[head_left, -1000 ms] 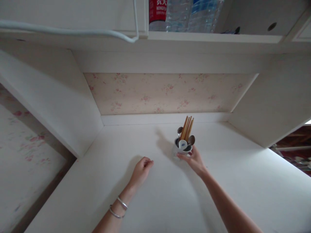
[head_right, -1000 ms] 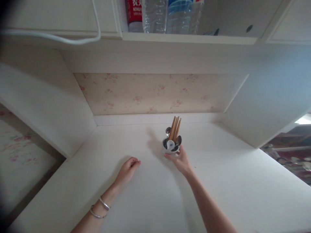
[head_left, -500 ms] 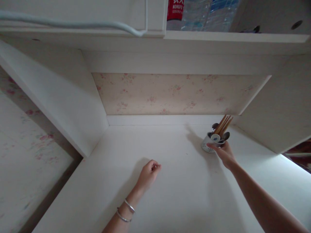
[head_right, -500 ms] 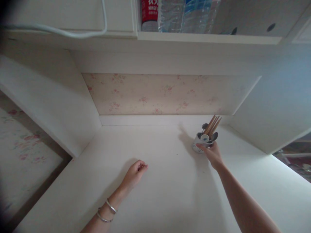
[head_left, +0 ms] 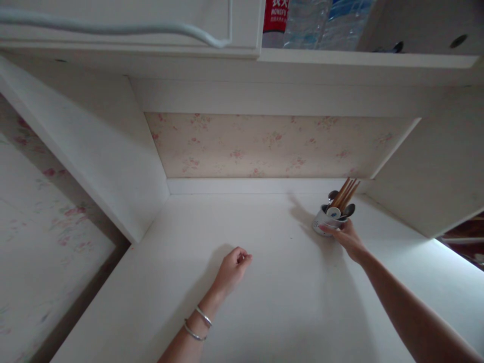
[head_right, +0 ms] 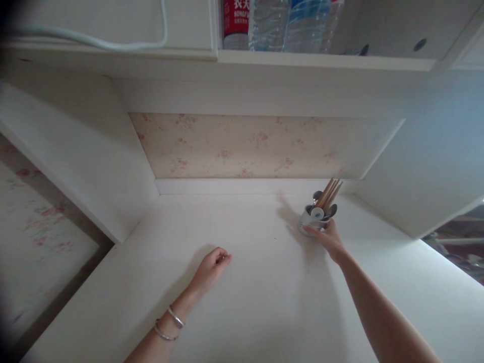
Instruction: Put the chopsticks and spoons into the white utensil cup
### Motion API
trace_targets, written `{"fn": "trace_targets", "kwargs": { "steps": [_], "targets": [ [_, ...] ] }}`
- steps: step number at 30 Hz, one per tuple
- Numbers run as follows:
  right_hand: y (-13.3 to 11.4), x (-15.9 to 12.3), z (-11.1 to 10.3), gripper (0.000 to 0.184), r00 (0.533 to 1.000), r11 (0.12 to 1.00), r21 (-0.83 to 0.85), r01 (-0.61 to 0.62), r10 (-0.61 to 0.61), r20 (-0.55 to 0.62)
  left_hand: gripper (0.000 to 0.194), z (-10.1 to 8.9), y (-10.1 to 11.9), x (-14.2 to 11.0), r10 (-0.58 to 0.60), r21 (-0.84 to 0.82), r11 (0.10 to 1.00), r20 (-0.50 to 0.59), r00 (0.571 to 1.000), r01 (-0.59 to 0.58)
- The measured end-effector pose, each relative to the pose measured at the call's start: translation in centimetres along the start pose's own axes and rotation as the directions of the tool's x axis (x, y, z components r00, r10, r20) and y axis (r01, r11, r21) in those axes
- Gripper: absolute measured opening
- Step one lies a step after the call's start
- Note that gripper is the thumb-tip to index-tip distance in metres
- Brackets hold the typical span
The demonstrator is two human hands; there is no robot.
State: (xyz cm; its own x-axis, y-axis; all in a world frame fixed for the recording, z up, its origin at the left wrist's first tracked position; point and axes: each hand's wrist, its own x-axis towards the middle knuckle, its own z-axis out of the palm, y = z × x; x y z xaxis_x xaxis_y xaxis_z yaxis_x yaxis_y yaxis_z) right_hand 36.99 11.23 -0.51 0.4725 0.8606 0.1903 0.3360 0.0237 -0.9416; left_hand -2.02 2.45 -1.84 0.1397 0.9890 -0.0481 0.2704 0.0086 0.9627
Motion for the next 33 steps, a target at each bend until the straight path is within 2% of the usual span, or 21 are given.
{"fn": "trace_targets", "kwargs": {
  "steps": [2,4,7,9,10,12,13,15,17,19,20,22,25,29,33],
  "targets": [
    [0.2,-0.4,-0.5,0.083,0.999,0.998,-0.048,-0.033,0.032,-0.023,0.03,0.0,-0.1,0.0,-0.007,0.002,1.0,0.002,1.0,0.007],
    [0.5,-1.4,-1.1,0.086,0.993,0.994,-0.103,-0.019,0.007,-0.118,0.03,0.0,-0.2,0.0,-0.009,0.003,1.0,0.003,1.0,0.009],
    [0.2,-3.8,-1.4,0.071,0.952,0.987,-0.159,0.016,-0.063,-0.299,0.031,0.1,-0.2,0.1,-0.005,-0.015,1.0,0.0,1.0,0.005],
    [-0.6,-5.8,-0.7,0.056,0.923,0.991,-0.105,0.079,-0.113,-0.368,0.031,0.1,-0.1,0.1,-0.014,-0.024,1.0,0.002,1.0,0.014],
    [-1.3,-6.9,0.1,0.047,0.92,0.991,-0.039,0.131,-0.136,-0.367,0.031,0.1,0.0,0.0,-0.018,-0.027,0.999,0.006,1.0,0.018],
    [-2.8,-9.2,2.1,0.033,0.955,0.972,0.138,0.19,-0.151,-0.256,0.032,0.1,0.3,-0.1,-0.022,-0.02,1.0,0.011,1.0,0.022],
    [-3.7,-10.4,3.5,0.026,0.977,0.966,0.195,0.17,-0.139,-0.162,0.032,0.1,0.4,-0.1,-0.024,-0.013,1.0,0.01,1.0,0.024],
    [-5.4,-12.8,6.6,0.024,0.991,0.983,0.16,0.092,-0.105,0.078,0.033,0.0,0.6,-0.1,-0.024,-0.002,1.0,0.005,1.0,0.024],
    [-6.8,-15.2,10.1,0.035,0.954,0.998,0.042,0.04,-0.051,0.294,0.033,0.0,0.7,-0.1,-0.02,0.0,1.0,0.001,1.0,0.02],
    [-7.7,-17.4,13.5,0.044,0.903,0.996,-0.081,0.029,0.009,0.43,0.033,-0.1,0.7,0.0,-0.005,-0.005,1.0,-0.004,1.0,0.005],
    [-8.0,-18.3,15.0,0.046,0.883,0.992,-0.112,0.055,0.004,0.469,0.033,-0.1,0.6,0.1,0.004,-0.006,1.0,-0.011,1.0,-0.004],
    [-8.2,-19.6,17.2,0.045,0.873,0.991,-0.114,0.076,-0.01,0.487,0.031,-0.2,0.5,0.2,0.011,-0.007,1.0,-0.037,0.999,-0.012],
    [-8.0,-20.3,18.2,0.043,0.857,0.991,-0.081,0.11,-0.053,0.513,0.03,-0.1,0.5,0.2,0.003,-0.002,1.0,-0.055,0.998,-0.003],
    [-7.5,-19.6,17.1,0.045,0.814,0.997,-0.016,0.081,-0.057,0.578,0.034,0.2,0.5,0.0,0.019,0.068,0.998,-0.018,1.0,-0.018],
    [-7.6,-19.2,16.6,0.045,0.803,0.999,0.014,0.047,-0.046,0.594,0.036,0.5,0.4,-0.1,0.027,0.108,0.994,-0.009,1.0,-0.026]
  ]
}}
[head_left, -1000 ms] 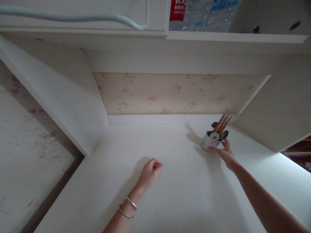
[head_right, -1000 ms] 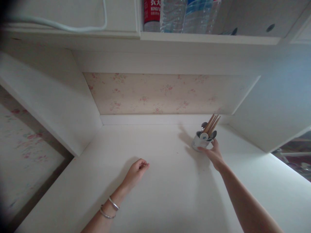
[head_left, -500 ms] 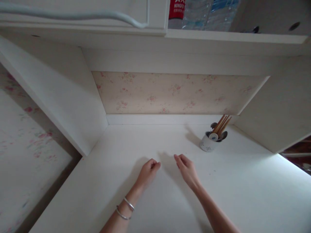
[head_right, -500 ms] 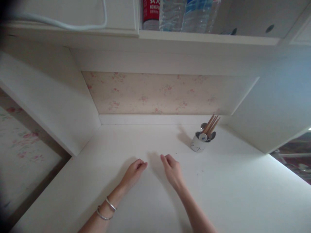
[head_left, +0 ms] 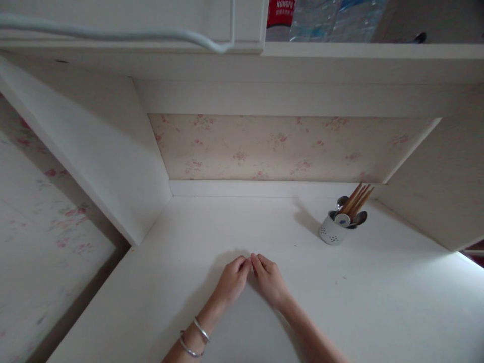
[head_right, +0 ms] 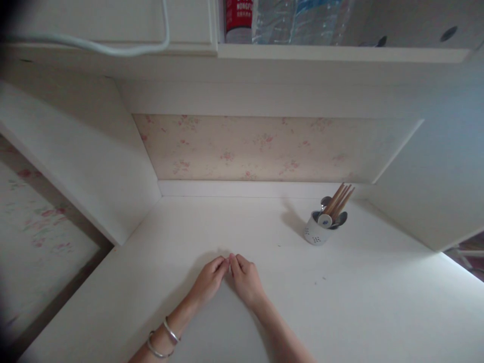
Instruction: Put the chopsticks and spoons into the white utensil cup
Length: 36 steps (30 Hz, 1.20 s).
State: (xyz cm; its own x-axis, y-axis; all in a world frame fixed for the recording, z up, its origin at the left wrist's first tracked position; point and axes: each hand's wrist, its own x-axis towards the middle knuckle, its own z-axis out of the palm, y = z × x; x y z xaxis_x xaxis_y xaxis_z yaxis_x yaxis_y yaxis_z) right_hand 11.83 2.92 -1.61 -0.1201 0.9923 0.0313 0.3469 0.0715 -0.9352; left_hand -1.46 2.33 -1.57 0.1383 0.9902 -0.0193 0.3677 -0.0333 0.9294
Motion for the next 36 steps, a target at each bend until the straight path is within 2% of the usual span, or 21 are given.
{"fn": "trace_targets", "kwargs": {
  "steps": [22,36],
  "targets": [
    [-0.03,0.05,0.15,0.044,1.0,1.0,-0.009,0.01,-0.01,0.0,0.035,-0.21,-0.12,0.1,0.01,0.048,0.999,-0.004,1.0,-0.01],
    [0.13,0.02,0.19,0.043,1.0,1.0,-0.004,0.023,-0.023,-0.002,0.035,-0.2,-0.13,0.07,0.006,0.023,1.0,0.004,1.0,-0.006]
  ]
}}
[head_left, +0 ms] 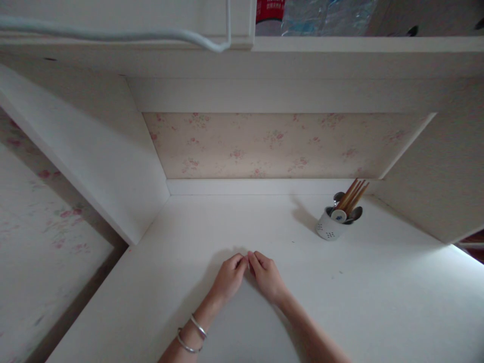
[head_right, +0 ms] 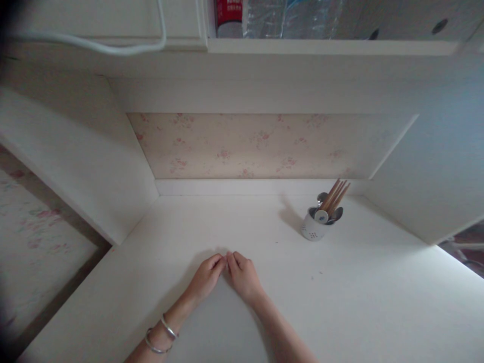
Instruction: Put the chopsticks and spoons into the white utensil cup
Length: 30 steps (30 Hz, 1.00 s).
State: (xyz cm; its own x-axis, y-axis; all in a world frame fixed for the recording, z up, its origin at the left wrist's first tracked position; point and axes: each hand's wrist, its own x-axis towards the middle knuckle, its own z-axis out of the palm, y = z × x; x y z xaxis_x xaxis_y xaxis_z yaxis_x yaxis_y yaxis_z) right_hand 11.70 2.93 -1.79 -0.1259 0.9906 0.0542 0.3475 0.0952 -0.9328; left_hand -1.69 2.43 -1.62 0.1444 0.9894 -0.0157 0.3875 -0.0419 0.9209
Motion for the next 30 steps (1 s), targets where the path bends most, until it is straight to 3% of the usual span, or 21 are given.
{"fn": "trace_targets", "kwargs": {
  "steps": [17,19,21,22,23,24,25,27,28,29,30],
  "targets": [
    [-0.1,-0.1,0.1,0.045,1.0,1.0,-0.002,0.001,-0.001,0.009,0.036,-0.1,0.4,-0.1,-0.019,0.004,1.0,-0.004,1.0,0.019],
    [0.2,0.1,-0.9,0.045,0.999,0.999,-0.035,0.026,-0.028,-0.04,0.038,-0.1,0.6,-0.1,-0.023,0.0,1.0,-0.002,1.0,0.023],
    [0.8,0.5,-2.9,0.046,0.979,0.997,-0.075,0.024,-0.039,-0.201,0.039,-0.2,0.7,-0.1,-0.03,-0.005,1.0,0.008,1.0,0.03],
    [1.3,0.8,-4.3,0.046,0.942,0.996,-0.085,-0.002,-0.027,-0.335,0.039,-0.2,0.7,-0.2,-0.035,-0.005,0.999,0.013,0.999,0.035],
    [1.9,1.0,-5.9,0.045,0.869,0.997,-0.071,-0.041,0.0,-0.495,0.039,-0.3,0.8,-0.2,-0.039,-0.005,0.999,0.018,0.999,0.039],
    [2.5,1.2,-7.6,0.043,0.754,0.996,-0.047,-0.075,0.026,-0.656,0.04,-0.3,0.7,-0.2,-0.042,-0.004,0.999,0.019,0.999,0.042],
    [3.3,1.4,-9.3,0.04,0.609,0.994,-0.012,-0.111,0.058,-0.791,0.04,-0.3,0.7,-0.2,-0.041,-0.006,0.999,0.021,0.999,0.041],
    [4.8,1.6,-12.4,0.052,0.429,0.986,0.034,-0.165,0.102,-0.897,0.039,-0.3,0.5,-0.2,-0.028,-0.016,0.999,0.024,0.999,0.029],
    [5.6,1.7,-13.8,0.068,0.361,0.978,0.056,-0.2,0.127,-0.924,0.039,-0.3,0.4,-0.2,-0.02,-0.019,1.0,0.024,0.999,0.021],
    [6.3,1.8,-15.0,0.084,0.346,0.971,0.056,-0.232,0.137,-0.928,0.039,-0.3,0.4,-0.2,-0.012,-0.017,1.0,0.024,1.0,0.012],
    [7.0,2.0,-16.1,0.096,0.363,0.965,0.038,-0.259,0.134,-0.922,0.04,-0.2,0.3,-0.1,-0.005,-0.012,1.0,0.022,1.0,0.006]
  ]
}}
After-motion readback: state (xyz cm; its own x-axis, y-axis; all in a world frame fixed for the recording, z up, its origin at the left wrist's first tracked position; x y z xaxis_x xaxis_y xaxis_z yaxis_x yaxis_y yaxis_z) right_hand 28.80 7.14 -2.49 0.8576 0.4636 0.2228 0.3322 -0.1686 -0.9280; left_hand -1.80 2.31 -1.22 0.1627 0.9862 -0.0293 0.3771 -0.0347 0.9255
